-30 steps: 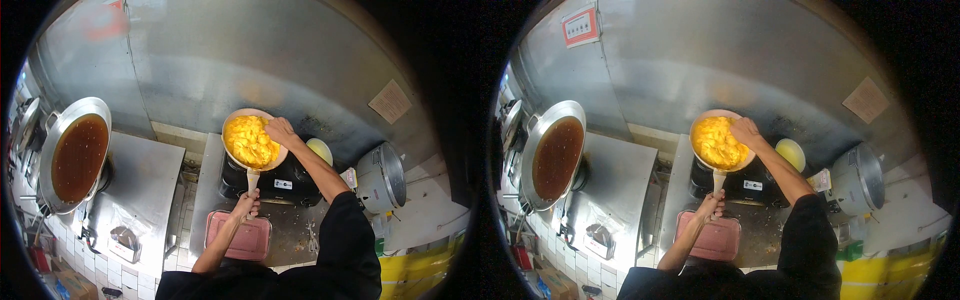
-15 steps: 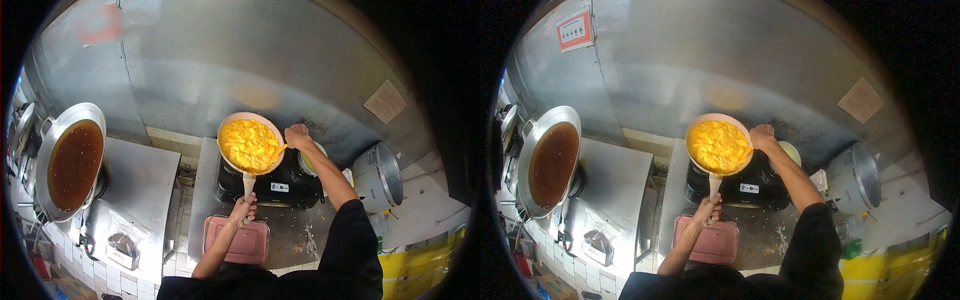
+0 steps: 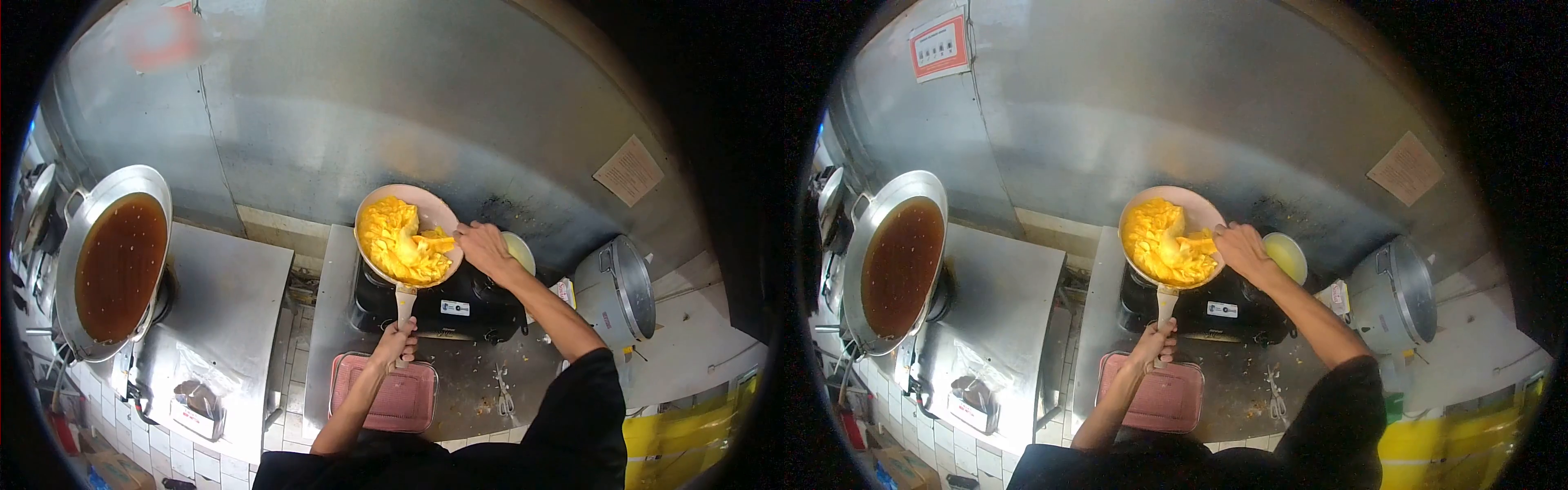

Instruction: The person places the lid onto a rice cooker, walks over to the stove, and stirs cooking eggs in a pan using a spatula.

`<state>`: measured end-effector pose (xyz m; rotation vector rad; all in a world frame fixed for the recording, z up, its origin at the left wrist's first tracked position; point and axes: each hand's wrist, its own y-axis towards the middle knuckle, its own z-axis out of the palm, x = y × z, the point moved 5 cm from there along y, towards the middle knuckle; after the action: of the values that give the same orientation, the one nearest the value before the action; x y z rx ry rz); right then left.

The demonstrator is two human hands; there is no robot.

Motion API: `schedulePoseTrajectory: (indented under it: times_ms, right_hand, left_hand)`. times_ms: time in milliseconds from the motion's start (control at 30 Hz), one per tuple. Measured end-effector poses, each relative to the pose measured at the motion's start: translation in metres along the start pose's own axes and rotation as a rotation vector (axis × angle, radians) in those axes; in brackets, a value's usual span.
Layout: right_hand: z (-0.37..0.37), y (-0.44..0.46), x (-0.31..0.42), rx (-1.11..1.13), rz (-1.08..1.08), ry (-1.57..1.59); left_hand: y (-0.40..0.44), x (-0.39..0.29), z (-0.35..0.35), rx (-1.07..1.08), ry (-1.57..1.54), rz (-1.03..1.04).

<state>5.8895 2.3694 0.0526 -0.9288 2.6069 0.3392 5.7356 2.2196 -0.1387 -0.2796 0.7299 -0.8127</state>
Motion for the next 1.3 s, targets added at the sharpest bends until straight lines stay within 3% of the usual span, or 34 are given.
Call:
schedulePoseTrajectory:
  times_ms: [133, 233, 333, 467, 733, 867, 1000, 1167, 1233, 1300]
  right_hand:
    - [-0.024, -0.006, -0.028, 0.051, 0.125, -0.022]
    - [0.005, -0.001, -0.049, 0.143, 0.324, -0.147]
    - [0.066, 0.003, -0.056, 0.243, 0.500, -0.035]
    - [0.066, 0.011, -0.029, 0.229, 0.665, 0.338]
    - [-0.006, 0.010, 0.002, 0.090, 0.199, 0.158]
    - [0.013, -0.004, 0.019, 0.185, 0.074, 0.191]
    - [0.055, -0.007, -0.002, 0.034, 0.147, 0.119]
    - [-0.017, 0.007, -0.022, 0.097, 0.209, 0.096]
    - [-0.022, 0.014, -0.043, 0.118, 0.249, 0.060]
    - [0.018, 0.028, -0.076, 0.118, 0.324, -0.008]
  left_hand:
    - [0.000, 0.000, -0.001, 0.011, -0.011, -0.001]
    - [0.000, 0.001, -0.001, 0.016, -0.011, 0.005]
    - [0.001, 0.001, -0.003, -0.011, 0.017, -0.001]
    - [-0.002, -0.005, 0.002, 0.006, 0.048, 0.010]
    - [-0.002, 0.001, -0.002, 0.002, 0.034, -0.013]
    - [-0.001, -0.001, -0.002, 0.002, 0.020, -0.009]
    - [-0.001, -0.001, -0.001, 0.003, 0.027, 0.013]
    - [-0.002, 0.000, -0.002, 0.016, -0.003, 0.007]
    - [0.000, 0.000, -0.002, 0.021, -0.016, 0.011]
    - [0.001, 0.002, -0.004, 0.035, -0.014, 0.013]
